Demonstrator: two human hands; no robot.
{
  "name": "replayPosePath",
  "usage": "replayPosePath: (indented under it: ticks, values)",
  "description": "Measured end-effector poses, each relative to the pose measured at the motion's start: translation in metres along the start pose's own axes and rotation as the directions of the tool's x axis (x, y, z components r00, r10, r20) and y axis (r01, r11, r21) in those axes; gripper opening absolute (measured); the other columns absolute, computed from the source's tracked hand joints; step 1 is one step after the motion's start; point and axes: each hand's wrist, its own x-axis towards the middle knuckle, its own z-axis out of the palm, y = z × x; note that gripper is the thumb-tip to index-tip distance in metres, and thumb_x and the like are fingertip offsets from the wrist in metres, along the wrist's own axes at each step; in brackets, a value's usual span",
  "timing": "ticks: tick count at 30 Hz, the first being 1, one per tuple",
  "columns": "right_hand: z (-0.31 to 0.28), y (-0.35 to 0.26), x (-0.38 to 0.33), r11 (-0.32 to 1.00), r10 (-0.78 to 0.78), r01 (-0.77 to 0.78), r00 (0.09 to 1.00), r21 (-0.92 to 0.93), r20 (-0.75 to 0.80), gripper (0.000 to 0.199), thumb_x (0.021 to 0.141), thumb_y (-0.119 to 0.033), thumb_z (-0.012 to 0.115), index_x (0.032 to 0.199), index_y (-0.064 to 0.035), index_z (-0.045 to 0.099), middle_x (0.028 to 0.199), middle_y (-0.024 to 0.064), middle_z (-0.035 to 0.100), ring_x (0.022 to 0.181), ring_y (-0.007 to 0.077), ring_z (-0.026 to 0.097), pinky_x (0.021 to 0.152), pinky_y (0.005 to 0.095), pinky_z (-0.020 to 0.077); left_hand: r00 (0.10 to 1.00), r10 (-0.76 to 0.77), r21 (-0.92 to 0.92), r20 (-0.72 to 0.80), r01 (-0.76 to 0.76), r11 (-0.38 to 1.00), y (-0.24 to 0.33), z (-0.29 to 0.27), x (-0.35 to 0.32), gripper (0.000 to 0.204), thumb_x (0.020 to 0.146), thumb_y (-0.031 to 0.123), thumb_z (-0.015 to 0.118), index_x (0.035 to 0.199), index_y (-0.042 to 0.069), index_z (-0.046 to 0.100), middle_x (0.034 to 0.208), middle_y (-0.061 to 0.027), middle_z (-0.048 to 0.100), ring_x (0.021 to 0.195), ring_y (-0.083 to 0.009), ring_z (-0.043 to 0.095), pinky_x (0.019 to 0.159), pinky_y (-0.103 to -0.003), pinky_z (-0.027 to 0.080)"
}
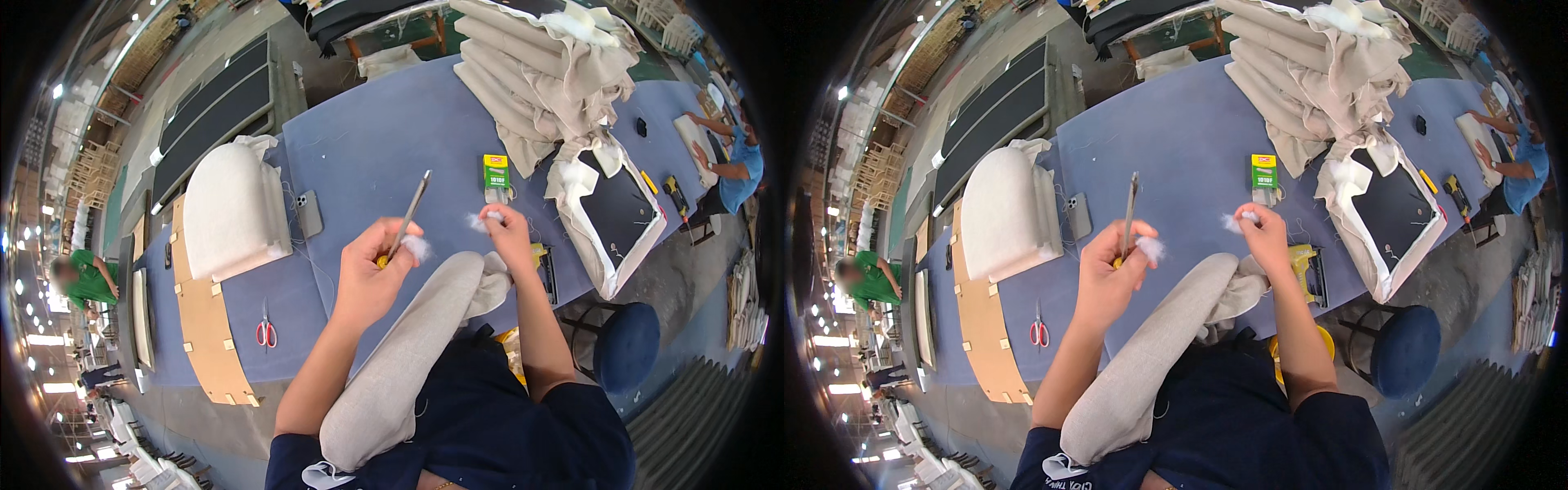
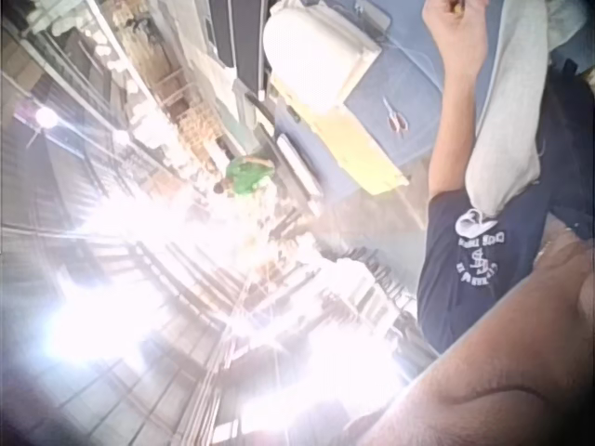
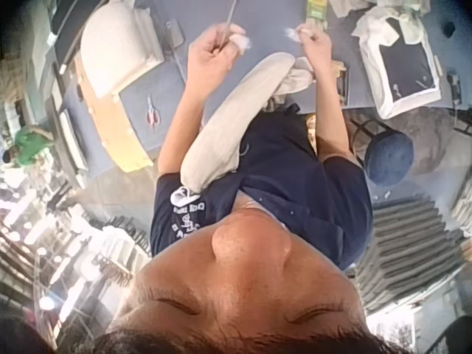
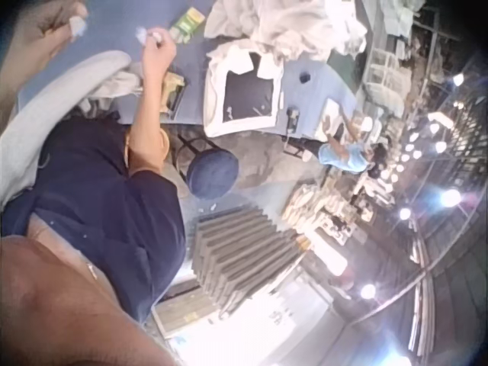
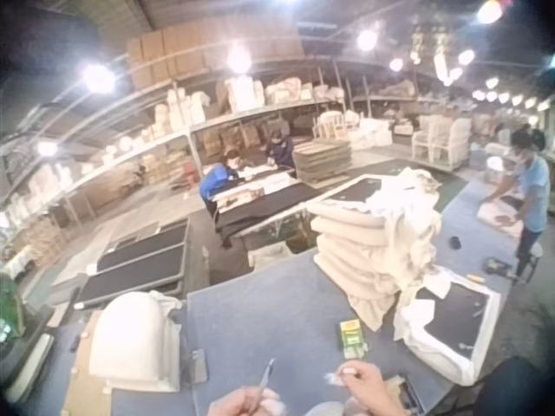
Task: The person stuffs a cushion cover with loose filling material using a long metal tool. They repeatedly insert the tool into the cover, push in the filling, and adjust the cushion shape.
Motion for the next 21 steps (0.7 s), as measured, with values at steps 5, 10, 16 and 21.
replayPosePath:
  ticks: [5,10,16,21]
  values:
    - [0.009,0.003,-0.006,0.858,0.237,-0.295,0.953,0.42,0.187,0.012,0.103,-0.01,0.067,0.11,-0.0051,0.076,0.084,-0.0054,0.064,0.072,0.004,0.053,0.064,0.022,0.0424,0.992,-0.127,0.116,0.025,0.123,0.986,-0.011,-0.018,0.009,0.017,0.1,0.003,0.065,0.111,0.001,0.078,0.075,0.0008,0.064,0.062,-0.0039,0.056,0.056,-0.023,0.041]
    - [0.005,-0.088,-0.022,0.911,-0.035,-0.1,0.948,0.4,0.318,0.017,0.104,-0.011,0.073,0.118,-0.0047,0.077,0.091,-0.005,0.066,0.078,0.0024,0.054,0.068,0.0214,0.0433,0.987,-0.162,0.217,-0.012,0.161,0.963,-0.016,0.004,0.02,0.019,0.1,0.017,0.078,0.112,0.002,0.078,0.075,0.002,0.065,0.063,-0.0045,0.056,0.057,-0.023,0.042]
    - [-0.001,-0.1,-0.028,0.946,-0.185,0.045,0.888,0.322,0.421,0.012,0.104,-0.012,0.074,0.109,-0.0014,0.078,0.092,-0.0028,0.071,0.079,0.0033,0.058,0.066,0.0219,0.0451,0.984,-0.175,0.301,0.033,0.157,0.941,-0.019,0.009,0.027,0.023,0.099,0.022,0.083,0.109,0.002,0.079,0.077,0.0032,0.067,0.064,-0.004,0.055,0.058,-0.023,0.043]
    - [0.007,-0.095,-0.035,0.914,-0.298,0.17,0.897,0.368,0.326,0.011,0.105,-0.011,0.072,0.107,-0.0018,0.078,0.089,-0.0001,0.072,0.077,0.0053,0.062,0.066,0.0231,0.0485,0.988,-0.132,0.219,0.079,0.112,0.969,-0.014,0.008,0.023,0.017,0.099,0.017,0.082,0.105,0.002,0.079,0.078,0.0032,0.067,0.066,-0.0038,0.055,0.058,-0.023,0.043]
